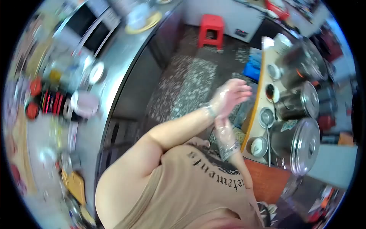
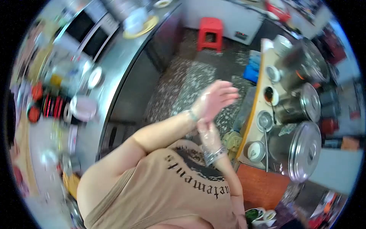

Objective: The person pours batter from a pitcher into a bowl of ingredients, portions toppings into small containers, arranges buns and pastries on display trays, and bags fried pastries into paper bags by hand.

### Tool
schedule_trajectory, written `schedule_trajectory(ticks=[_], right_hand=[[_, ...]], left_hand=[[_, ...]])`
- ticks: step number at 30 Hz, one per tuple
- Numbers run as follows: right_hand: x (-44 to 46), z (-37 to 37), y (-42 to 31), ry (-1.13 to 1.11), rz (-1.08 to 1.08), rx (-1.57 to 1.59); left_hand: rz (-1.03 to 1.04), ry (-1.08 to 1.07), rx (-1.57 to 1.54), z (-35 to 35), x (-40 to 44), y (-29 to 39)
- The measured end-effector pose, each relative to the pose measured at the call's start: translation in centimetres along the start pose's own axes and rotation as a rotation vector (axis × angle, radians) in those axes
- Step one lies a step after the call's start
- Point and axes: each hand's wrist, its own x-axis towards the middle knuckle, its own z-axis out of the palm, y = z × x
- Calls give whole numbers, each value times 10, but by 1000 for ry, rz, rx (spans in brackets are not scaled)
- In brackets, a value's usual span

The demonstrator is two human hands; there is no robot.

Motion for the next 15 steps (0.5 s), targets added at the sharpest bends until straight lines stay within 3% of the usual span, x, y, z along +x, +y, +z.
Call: schedule_trajectory(ticks=[2, 3, 5, 7, 11, 13, 15], right_hand=[[6, 19, 40, 137, 10, -304], [11, 44, 23, 51, 173, -376], [60, 134, 30, 139, 87, -177], [117, 237, 22, 241, -67, -24], [157, 298, -8, 396, -88, -241], [162, 307, 2, 452, -235, -164], [166, 314, -6, 450, -240, -174]], left_hand=[[-37, -121, 5, 5, -3, 17], [-38, 53, -5, -4, -12, 41], [-146, -56, 83, -36, -13, 134], [-270, 167, 350, -25, -17, 240], [-351, 246, 537, -17, 0, 300], [-355, 218, 751, -14, -2, 299], [-348, 169, 847, -9, -4, 308]])
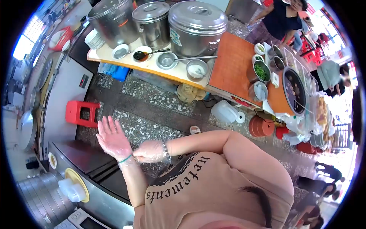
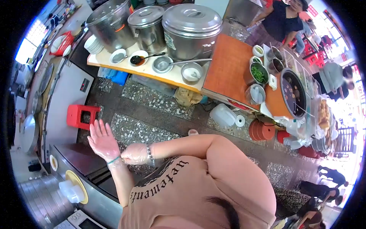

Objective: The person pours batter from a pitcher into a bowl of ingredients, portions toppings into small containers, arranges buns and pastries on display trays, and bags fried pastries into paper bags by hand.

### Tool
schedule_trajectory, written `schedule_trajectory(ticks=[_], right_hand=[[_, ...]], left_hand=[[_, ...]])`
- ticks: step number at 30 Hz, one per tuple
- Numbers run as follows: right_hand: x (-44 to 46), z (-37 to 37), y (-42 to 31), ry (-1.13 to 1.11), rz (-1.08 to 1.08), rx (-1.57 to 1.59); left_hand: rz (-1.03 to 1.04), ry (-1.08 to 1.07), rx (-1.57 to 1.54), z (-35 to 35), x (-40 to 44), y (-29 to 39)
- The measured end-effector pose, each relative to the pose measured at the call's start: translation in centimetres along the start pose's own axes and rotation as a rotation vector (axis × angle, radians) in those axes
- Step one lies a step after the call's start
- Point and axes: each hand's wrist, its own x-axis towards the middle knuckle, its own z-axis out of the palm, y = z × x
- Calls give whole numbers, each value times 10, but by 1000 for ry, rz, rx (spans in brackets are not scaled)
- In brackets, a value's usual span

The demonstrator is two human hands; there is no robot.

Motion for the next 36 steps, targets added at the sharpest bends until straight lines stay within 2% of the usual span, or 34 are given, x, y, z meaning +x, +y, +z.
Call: schedule_trajectory(ticks=[4, 10, 17, 20, 24, 27, 28, 29, 30, 32, 34, 36], right_hand=[[-9, 11, 0, 5, -87, -36], [-38, -4, -1, -56, -79, 2], [-80, -34, -1, -122, -34, 34], [-94, -42, -3, -130, -77, 32], [-94, -50, -1, -229, -245, -44], [-75, -61, -6, -516, -66, -86], [-75, -55, -5, -507, -18, -100], [-74, -48, 2, -559, -53, -101], [-73, -40, 1, -605, -80, -116], [-82, -14, 14, -649, -11, -64], [-79, 9, 18, -792, -30, -100], [-75, 48, 11, -902, -214, -155]], left_hand=[[93, 53, 53, -2, -15, 2], [151, 29, 43, 9, -42, -10], [195, 117, 19, 39, -72, -32], [241, 149, -9, 29, -78, -29], [397, 235, 102, -6, -101, -9], [523, 417, 340, -33, -150, 20], [540, 473, 306, -35, -178, 27], [526, 528, 445, -42, -206, 35], [469, 597, 460, -54, -238, 38], [262, 673, 623, -90, -308, 43], [-70, 756, 873, -112, -372, 51], [-343, 785, 1187, -149, -435, 48]])
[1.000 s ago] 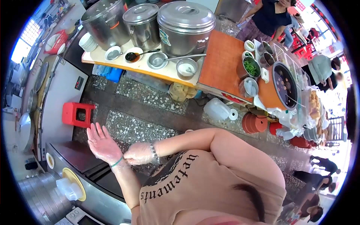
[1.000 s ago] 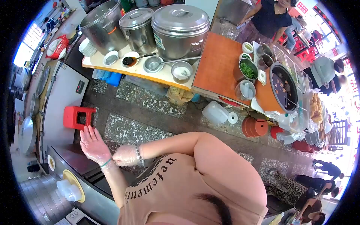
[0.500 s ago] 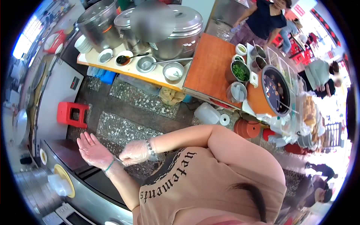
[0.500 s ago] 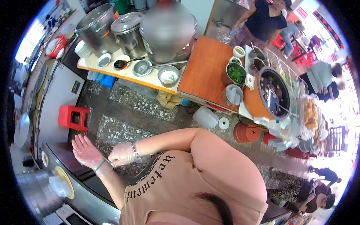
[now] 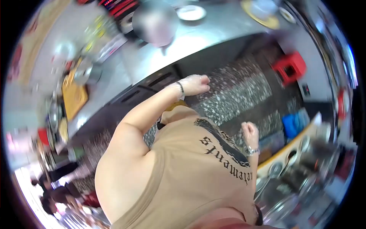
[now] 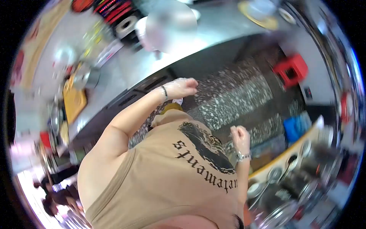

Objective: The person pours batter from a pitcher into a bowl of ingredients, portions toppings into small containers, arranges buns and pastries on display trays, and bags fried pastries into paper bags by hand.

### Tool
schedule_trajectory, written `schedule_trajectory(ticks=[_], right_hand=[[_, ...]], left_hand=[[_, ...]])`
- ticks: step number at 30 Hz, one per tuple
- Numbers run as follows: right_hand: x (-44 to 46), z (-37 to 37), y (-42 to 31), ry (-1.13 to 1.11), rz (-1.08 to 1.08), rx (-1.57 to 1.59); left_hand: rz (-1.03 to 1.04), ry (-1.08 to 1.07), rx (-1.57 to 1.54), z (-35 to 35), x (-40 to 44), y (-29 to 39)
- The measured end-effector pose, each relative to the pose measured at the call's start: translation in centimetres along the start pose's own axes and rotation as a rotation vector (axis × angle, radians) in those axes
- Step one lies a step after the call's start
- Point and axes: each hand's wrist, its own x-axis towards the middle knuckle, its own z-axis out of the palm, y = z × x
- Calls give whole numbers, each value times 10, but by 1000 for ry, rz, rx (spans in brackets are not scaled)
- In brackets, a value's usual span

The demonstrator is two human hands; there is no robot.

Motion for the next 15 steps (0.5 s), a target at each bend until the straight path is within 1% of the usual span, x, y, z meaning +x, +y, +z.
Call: schedule_trajectory(ticks=[1, 2, 3, 4, 5, 6, 7, 8, 9, 10, 11, 12, 13, 14, 15], right_hand=[[26, 10, -17, -68, -44, -16], [53, 23, -37, -104, -105, 59], [78, 36, -58, -135, -147, 136], [70, 40, -82, -150, -206, 142], [108, 61, -104, -225, -167, 170], [136, 78, -124, -295, -128, 200], [170, 106, -140, -335, -214, 186], [200, 134, -159, -365, -240, 181], [225, 162, -188, -382, -246, 189], [247, 188, -216, -403, -247, 192], [266, 215, -233, -406, -242, 202], [286, 237, -259, -500, -238, 131], [299, 265, -274, -531, -236, 209], [313, 296, -289, -552, -240, 288], [322, 316, -321, -631, -288, 276]], left_hand=[[-33, -4, 118, -17, -10, -26], [-106, 24, 86, -42, -28, -39], [-128, 141, -29, -65, -39, -67], [-124, 285, -100, -79, -78, -68], [-251, 372, -304, -106, -83, -105], [-404, 477, -492, -135, -98, -125], [-269, 656, -357, -163, -104, -179], [-334, 787, -518, -189, -119, -225], [-393, 958, -611, -221, -133, -266], [-417, 1141, -570, -251, -150, -317], [-454, 1456, -130, -277, -166, -360], [-575, 1625, -111, -314, -189, -366], [-667, 1776, -141, -343, -207, -390], [-760, 1865, 98, -367, -220, -393], [-868, 1725, 182, -385, -225, -421]])
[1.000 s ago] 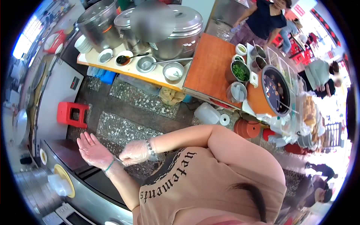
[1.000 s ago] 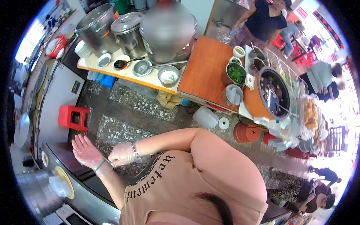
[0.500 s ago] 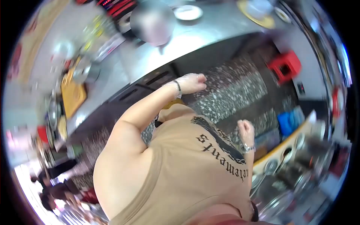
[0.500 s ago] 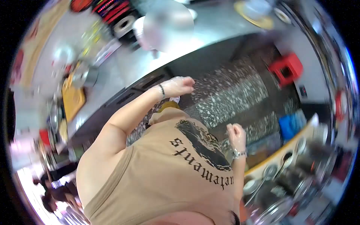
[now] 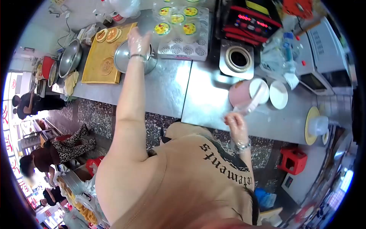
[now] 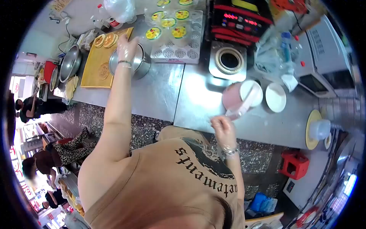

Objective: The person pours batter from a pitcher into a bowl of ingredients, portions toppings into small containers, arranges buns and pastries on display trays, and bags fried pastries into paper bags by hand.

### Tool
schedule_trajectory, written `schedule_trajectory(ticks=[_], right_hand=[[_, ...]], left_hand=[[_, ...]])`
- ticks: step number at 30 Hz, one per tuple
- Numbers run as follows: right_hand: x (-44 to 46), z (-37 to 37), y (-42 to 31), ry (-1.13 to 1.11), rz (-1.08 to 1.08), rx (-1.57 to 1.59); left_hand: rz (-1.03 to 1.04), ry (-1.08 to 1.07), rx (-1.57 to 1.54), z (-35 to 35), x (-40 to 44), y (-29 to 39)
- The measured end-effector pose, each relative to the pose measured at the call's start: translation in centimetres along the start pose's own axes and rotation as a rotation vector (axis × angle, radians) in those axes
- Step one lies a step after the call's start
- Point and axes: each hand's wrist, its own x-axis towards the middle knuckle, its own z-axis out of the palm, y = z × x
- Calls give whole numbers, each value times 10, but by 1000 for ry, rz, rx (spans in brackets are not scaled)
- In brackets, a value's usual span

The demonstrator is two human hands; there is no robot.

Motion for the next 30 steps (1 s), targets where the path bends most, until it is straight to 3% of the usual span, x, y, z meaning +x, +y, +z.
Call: schedule_trajectory(ticks=[2, 4, 5, 8, 9, 11, 13, 15, 16, 17, 19, 20, 22, 23, 25, 26, 27, 29, 30], right_hand=[[47, 20, -37, -200, 27, -55], [96, 44, -53, -245, -40, -134], [119, 56, -58, -276, -112, -206], [188, 91, -68, -215, -240, -321], [215, 105, -56, -128, -296, -320], [257, 128, -73, 0, -368, -434], [293, 156, -81, -63, -498, -373], [320, 189, -94, -372, -305, -373], [343, 215, -70, -216, -447, -476], [361, 229, -74, -229, -450, -482], [391, 254, -79, -134, 2, -388], [403, 263, -78, -146, 4, -393], [425, 276, -66, -119, 170, -553], [432, 278, -59, -126, 172, -560], [440, 278, -52, -38, -83, -595], [441, 278, -46, -48, -76, -604], [437, 276, -51, -6, -59, -453], [431, 276, -59, 34, -43, -302], [427, 277, -63, 113, -140, -206]], left_hand=[[5, -84, 154, 28, 28, -21], [94, -820, 345, 56, 39, -17], [78, -812, 345, 60, 41, -17], [-71, -364, 122, 36, 21, -10], [-95, -362, 132, 32, 20, -22], [-300, -403, -191, 28, 25, -41], [-379, -443, -294, 18, 30, -21], [-512, -332, -785, 29, 33, -18], [-456, -324, -913, 42, 33, -29], [-467, -314, -915, 45, 28, -33], [-238, -241, -658, 42, 5, -36], [-251, -236, -656, 43, -8, -39], [-57, -430, -560, 42, -31, -39], [-68, -428, -561, 38, -37, -35], [-427, -462, -756, 23, -35, -19], [-197, -339, -704, 27, -33, -31], [-212, -341, -706, 25, -26, -27], [-541, -336, -1010, 15, -1, -11], [-481, -315, -1062, 15, 5, -9]])
